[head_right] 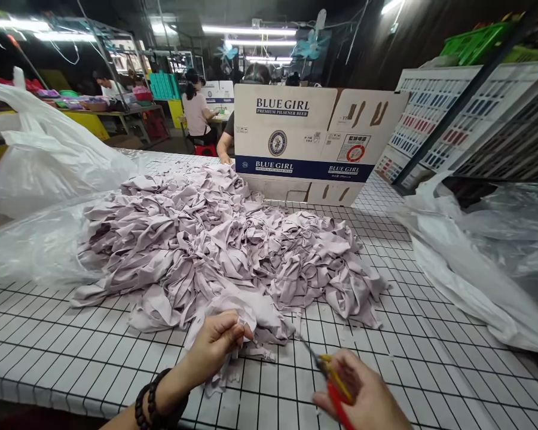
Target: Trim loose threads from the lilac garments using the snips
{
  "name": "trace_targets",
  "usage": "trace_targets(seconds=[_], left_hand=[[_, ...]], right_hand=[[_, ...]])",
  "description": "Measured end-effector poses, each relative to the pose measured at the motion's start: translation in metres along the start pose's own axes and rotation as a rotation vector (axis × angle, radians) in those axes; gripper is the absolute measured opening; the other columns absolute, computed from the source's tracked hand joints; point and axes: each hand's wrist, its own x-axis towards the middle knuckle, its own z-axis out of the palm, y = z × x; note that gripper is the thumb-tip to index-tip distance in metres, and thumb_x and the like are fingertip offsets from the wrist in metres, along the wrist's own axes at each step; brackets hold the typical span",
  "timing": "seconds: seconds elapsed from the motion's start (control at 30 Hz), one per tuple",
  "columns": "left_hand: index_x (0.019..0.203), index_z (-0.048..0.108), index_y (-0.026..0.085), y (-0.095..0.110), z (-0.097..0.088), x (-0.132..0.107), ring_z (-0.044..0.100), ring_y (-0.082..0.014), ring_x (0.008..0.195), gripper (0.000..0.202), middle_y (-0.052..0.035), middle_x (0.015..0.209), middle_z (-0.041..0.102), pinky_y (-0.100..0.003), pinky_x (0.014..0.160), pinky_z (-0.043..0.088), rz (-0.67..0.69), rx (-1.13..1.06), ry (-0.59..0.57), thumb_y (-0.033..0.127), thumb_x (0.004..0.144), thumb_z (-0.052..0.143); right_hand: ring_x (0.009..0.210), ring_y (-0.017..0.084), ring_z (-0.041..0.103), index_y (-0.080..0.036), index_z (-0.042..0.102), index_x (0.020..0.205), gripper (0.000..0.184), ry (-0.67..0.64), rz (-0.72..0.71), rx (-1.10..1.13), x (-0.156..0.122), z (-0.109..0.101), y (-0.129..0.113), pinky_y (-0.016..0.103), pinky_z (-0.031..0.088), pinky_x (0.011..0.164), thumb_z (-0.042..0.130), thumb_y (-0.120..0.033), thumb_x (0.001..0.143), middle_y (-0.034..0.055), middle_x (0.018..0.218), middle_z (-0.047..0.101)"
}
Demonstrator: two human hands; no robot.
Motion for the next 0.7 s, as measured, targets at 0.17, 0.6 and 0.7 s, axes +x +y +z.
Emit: trace_targets(seconds=[0.17,0.6,0.7], left_hand=[[0.074,0.072,0.013,0.004,0.0,-0.004,0.051,-0.0137,0.062,0.033,-0.0019,0.063,0.053,-0.023,0.06,0.038,0.041,0.051,-0.012,0.028,0.09,0.048],[0.066,0.065,0.014,0.006,-0.001,-0.006,0.05,-0.0131,0.062,0.027,-0.002,0.064,0.054,-0.022,0.057,0.037,0.046,0.001,-0.025,0.019,0.088,0.049],[0.066,0.065,0.015,0.005,-0.002,-0.007,0.05,-0.013,0.061,0.027,-0.0021,0.065,0.054,-0.022,0.057,0.038,0.046,-0.018,-0.033,0.019,0.087,0.049]], right_hand=[[0.061,0.014,0.048,-0.025,0.04,0.078,0.038,-0.072,-0.161,-0.288,0.008,0.019,-0.074,0.023,0.042,0.056,0.068,-0.046,0.066,-0.0054,0.067,0.053],[0.069,0.016,0.054,-0.025,0.036,0.079,0.035,-0.194,-0.287,-0.373,0.025,0.029,-0.087,0.026,0.043,0.062,0.063,-0.047,0.074,-0.0029,0.078,0.06],[0.07,0.016,0.055,-0.026,0.037,0.081,0.034,-0.192,-0.302,-0.342,0.026,0.031,-0.085,0.027,0.043,0.063,0.063,-0.046,0.075,-0.0032,0.079,0.06]])
